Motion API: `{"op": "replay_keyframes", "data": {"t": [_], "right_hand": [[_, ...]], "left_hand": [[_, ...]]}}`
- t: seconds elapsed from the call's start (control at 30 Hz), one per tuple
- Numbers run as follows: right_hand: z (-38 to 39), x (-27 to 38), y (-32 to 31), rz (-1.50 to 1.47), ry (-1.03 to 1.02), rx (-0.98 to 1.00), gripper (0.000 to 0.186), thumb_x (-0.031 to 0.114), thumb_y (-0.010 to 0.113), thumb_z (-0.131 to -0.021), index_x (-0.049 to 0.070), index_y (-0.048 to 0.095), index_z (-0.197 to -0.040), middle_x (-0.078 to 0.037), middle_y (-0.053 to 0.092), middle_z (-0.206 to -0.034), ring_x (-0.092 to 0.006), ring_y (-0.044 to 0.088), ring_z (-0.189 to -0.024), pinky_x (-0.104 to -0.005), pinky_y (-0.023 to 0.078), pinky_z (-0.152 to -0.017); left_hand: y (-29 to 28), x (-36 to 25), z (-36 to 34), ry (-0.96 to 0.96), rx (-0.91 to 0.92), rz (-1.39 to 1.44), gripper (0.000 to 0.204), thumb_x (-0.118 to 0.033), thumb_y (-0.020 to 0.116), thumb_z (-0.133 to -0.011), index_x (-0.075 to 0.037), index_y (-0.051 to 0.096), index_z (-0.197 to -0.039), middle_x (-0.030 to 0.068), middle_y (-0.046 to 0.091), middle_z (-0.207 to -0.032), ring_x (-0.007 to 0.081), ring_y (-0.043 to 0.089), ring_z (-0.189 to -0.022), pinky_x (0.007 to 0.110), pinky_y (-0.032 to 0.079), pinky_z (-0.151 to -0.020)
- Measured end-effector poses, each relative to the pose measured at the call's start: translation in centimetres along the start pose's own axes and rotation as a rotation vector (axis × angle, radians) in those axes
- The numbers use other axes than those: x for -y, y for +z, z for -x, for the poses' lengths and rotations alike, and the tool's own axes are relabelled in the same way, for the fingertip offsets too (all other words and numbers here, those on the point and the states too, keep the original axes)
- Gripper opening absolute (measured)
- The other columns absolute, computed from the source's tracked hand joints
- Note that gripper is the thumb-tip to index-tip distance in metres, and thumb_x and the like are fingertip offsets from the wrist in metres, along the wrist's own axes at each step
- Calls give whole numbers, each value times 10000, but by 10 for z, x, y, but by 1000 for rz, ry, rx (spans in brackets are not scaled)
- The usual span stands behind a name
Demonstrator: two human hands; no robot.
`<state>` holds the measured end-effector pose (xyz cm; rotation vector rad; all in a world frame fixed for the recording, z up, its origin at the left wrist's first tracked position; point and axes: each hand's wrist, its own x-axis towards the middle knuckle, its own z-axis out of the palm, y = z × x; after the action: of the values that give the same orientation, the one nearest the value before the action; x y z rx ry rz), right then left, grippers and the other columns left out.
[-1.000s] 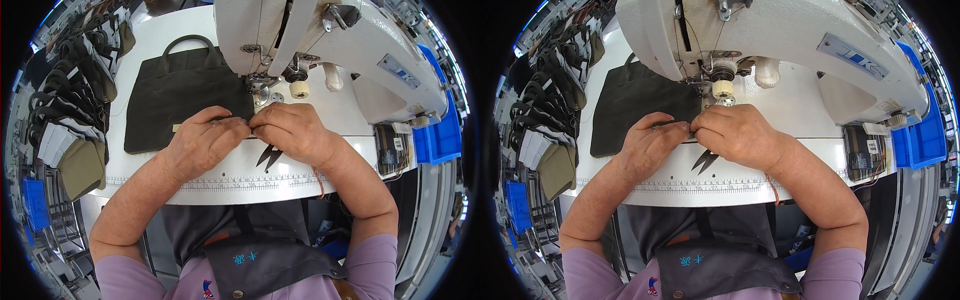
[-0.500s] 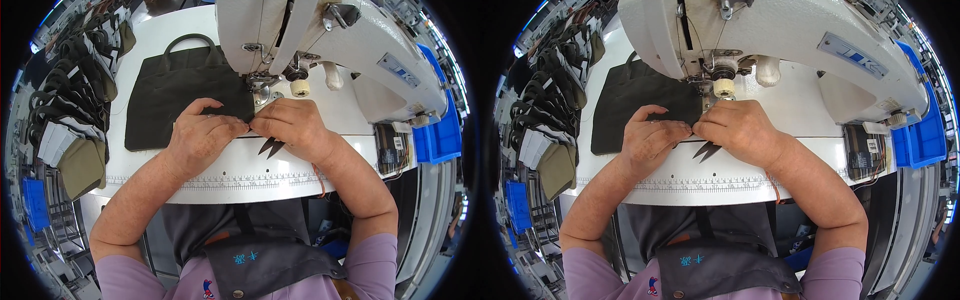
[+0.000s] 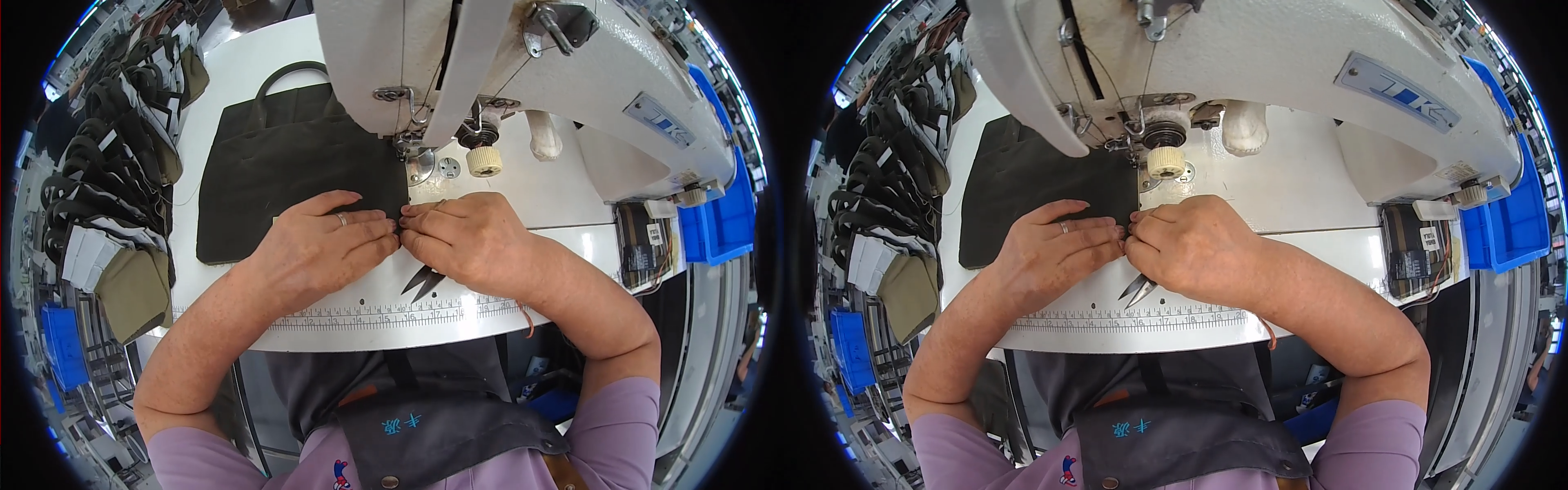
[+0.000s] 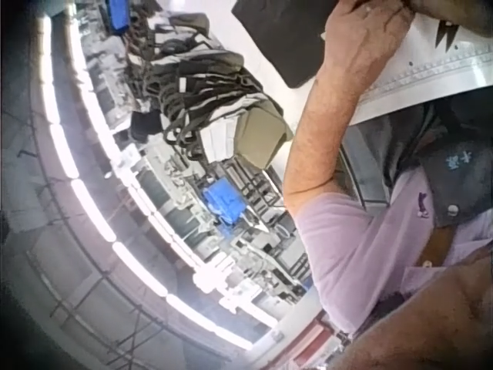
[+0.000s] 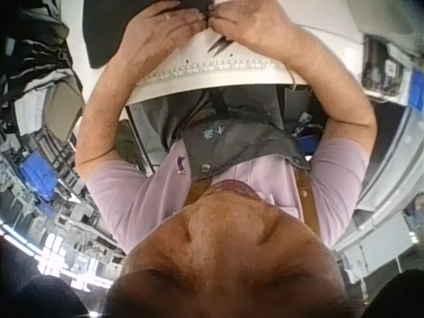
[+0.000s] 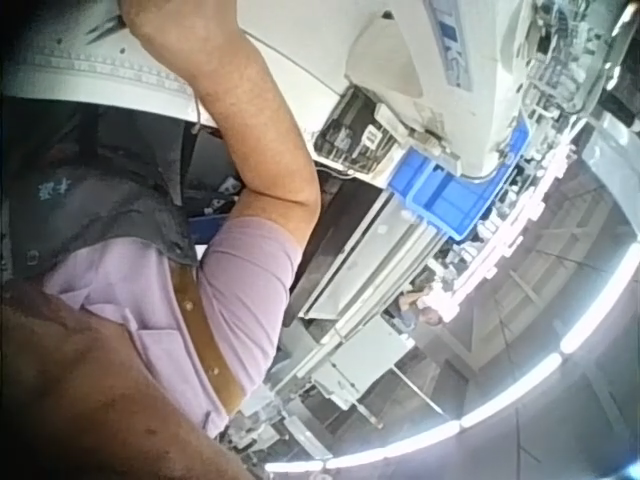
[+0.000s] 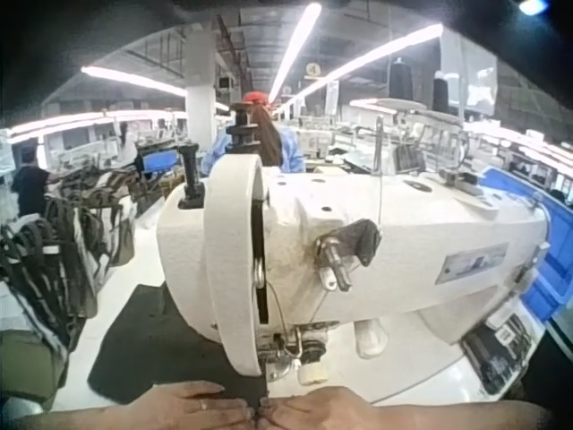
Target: The recorder is using an industrial sewing machine to stitch a dark fabric bag and uses snips to trim thread.
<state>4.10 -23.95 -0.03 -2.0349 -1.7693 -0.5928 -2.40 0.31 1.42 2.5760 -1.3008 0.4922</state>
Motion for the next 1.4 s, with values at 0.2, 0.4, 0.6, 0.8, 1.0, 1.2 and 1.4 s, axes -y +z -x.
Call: {"op": "replay_keyframes", "data": {"t": [0.2, 0.4, 0.6, 0.8, 1.0, 1.2, 1.4], "right_hand": [[8, 2, -8, -106, 132, -5, 193, 122, 729, -701, 72, 726, -888, -24, 733, -968, -183, 716, -892, -325, 591, -638], [9, 2, -17, -177, 247, 166, 262, 150, 800, -672, 97, 754, -925, 8, 742, -1018, -178, 721, -928, -336, 589, -688], [9, -9, -9, -229, 262, 113, 206, 135, 783, -741, 101, 756, -943, 1, 727, -1105, -200, 725, -928, -358, 589, -712], [6, -13, -13, -150, 446, 234, 306, 183, 788, -763, 142, 775, -1066, -77, 675, -1010, -274, 696, -834, -420, 555, -685], [1, -17, -6, -37, 506, 285, 484, 241, 793, -788, 195, 712, -1264, -93, 664, -969, -280, 692, -808, -431, 549, -680], [-6, -13, -8, 112, 548, 310, 538, 283, 800, -797, 222, 675, -1317, -96, 676, -939, -269, 710, -799, -406, 560, -671], [-4, -13, -9, 112, 584, 355, 496, 301, 793, -813, 214, 692, -1291, -83, 680, -940, -260, 707, -775, -403, 560, -667]], "left_hand": [[-11, -1, 0, -152, 187, 232, 435, 23, 621, -807, -78, 712, -1220, 57, 667, -1325, 265, 558, -1365, 485, 383, -1191], [-11, 4, 3, -148, 252, 251, 511, 40, 605, -785, -73, 689, -1276, 69, 636, -1391, 262, 525, -1400, 489, 382, -1197], [-4, 21, -1, -99, 215, 213, 512, 25, 601, -794, -73, 691, -1289, 74, 653, -1383, 246, 567, -1356, 476, 422, -1168], [4, 40, -7, -68, 150, 151, 453, -15, 624, -818, -82, 718, -1256, 63, 685, -1340, 227, 607, -1310, 455, 440, -1154], [7, 59, -17, -75, 129, 88, 409, -8, 624, -823, -92, 752, -1202, 36, 716, -1284, 203, 634, -1269, 413, 480, -1104], [5, 73, -27, -78, 102, 72, 451, 72, 593, -780, -84, 769, -1165, 51, 744, -1213, 223, 682, -1174, 373, 520, -1012], [6, 67, -28, -142, 94, 63, 478, 92, 571, -767, -72, 764, -1172, 84, 749, -1183, 245, 700, -1119, 370, 535, -968]]}}
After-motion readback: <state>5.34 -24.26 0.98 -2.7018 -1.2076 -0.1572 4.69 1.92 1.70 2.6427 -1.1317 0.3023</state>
